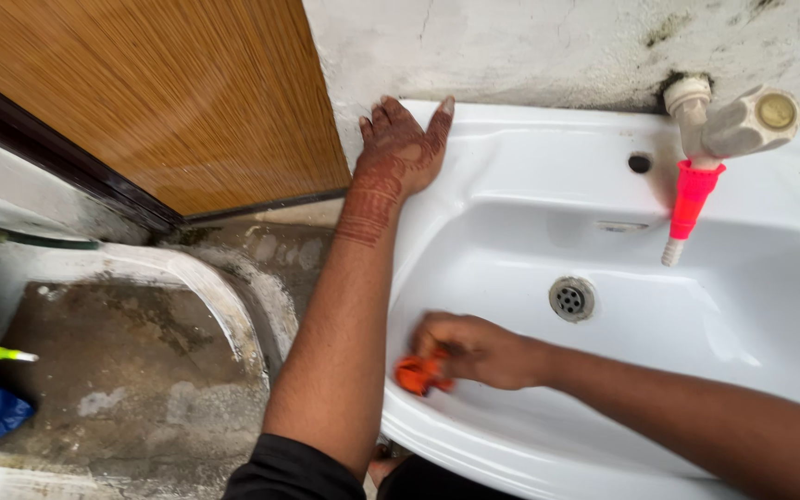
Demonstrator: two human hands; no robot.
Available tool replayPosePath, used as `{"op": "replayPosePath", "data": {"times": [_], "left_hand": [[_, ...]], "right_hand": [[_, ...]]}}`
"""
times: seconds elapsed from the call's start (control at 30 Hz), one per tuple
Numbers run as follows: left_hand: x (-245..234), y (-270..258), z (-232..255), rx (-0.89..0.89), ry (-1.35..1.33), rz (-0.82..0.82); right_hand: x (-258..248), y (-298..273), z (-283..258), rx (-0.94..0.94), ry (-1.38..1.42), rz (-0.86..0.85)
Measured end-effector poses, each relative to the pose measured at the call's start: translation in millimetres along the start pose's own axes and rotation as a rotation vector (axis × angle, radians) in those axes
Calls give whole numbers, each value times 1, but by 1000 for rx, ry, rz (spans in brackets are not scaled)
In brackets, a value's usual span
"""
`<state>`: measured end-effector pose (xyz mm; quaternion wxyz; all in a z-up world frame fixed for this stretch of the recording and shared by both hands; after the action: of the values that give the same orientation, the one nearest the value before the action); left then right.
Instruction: The person cleans a white bathroom sink using an orange cloth. They wipe the basin, the faucet, and the surrounding surfaces, repeatedly rinsing and wringing the cloth under running water to remove dirt.
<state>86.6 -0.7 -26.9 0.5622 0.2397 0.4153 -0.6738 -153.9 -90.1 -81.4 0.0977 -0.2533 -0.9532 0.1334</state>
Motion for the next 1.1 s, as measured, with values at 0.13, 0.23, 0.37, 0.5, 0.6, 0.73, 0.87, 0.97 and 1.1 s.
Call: {"op": "replayPosePath", "data": {"times": [0.13, 0.23, 0.37, 0.5, 0.6, 0.73, 0.87, 0.97, 1.1], "left_hand": [[-4, -10, 3, -59, 54, 2], [-6, -17, 6, -92, 39, -6], [-10, -21, 7, -103, 52, -11], [-13, -24, 14, -69, 139, 53], [-16, -38, 30, 37, 309, 147], [-11, -64, 65, 226, 343, 197], [-23, -86, 111, 577, 167, 341], [-17, -97, 128, 712, 105, 299], [-3, -112, 150, 797, -31, 262]], "right_hand": [[-56, -91, 71, 486, -145, -202], [-135, -189, 106, 811, -255, -95], [-165, -236, 110, 1017, -701, 64], [-61, -145, 65, 592, -409, -177], [-20, -92, 14, 387, -143, -112], [-44, -116, 7, 420, 366, 177], [-107, -182, 15, 441, 680, 491], [-133, -209, 36, 594, 738, 727], [-155, -193, 59, 525, 652, 731]]}}
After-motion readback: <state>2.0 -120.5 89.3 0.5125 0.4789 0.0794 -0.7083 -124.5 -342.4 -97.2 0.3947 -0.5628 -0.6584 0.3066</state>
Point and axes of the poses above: each hand's wrist, its own y-axis towards the middle knuckle, its own x-axis out of the palm, z = x × y, the point moved 9 cm from there along y, towards the middle knuckle, and after that the axes turned 1 degree about x, right-handed, at the moved point
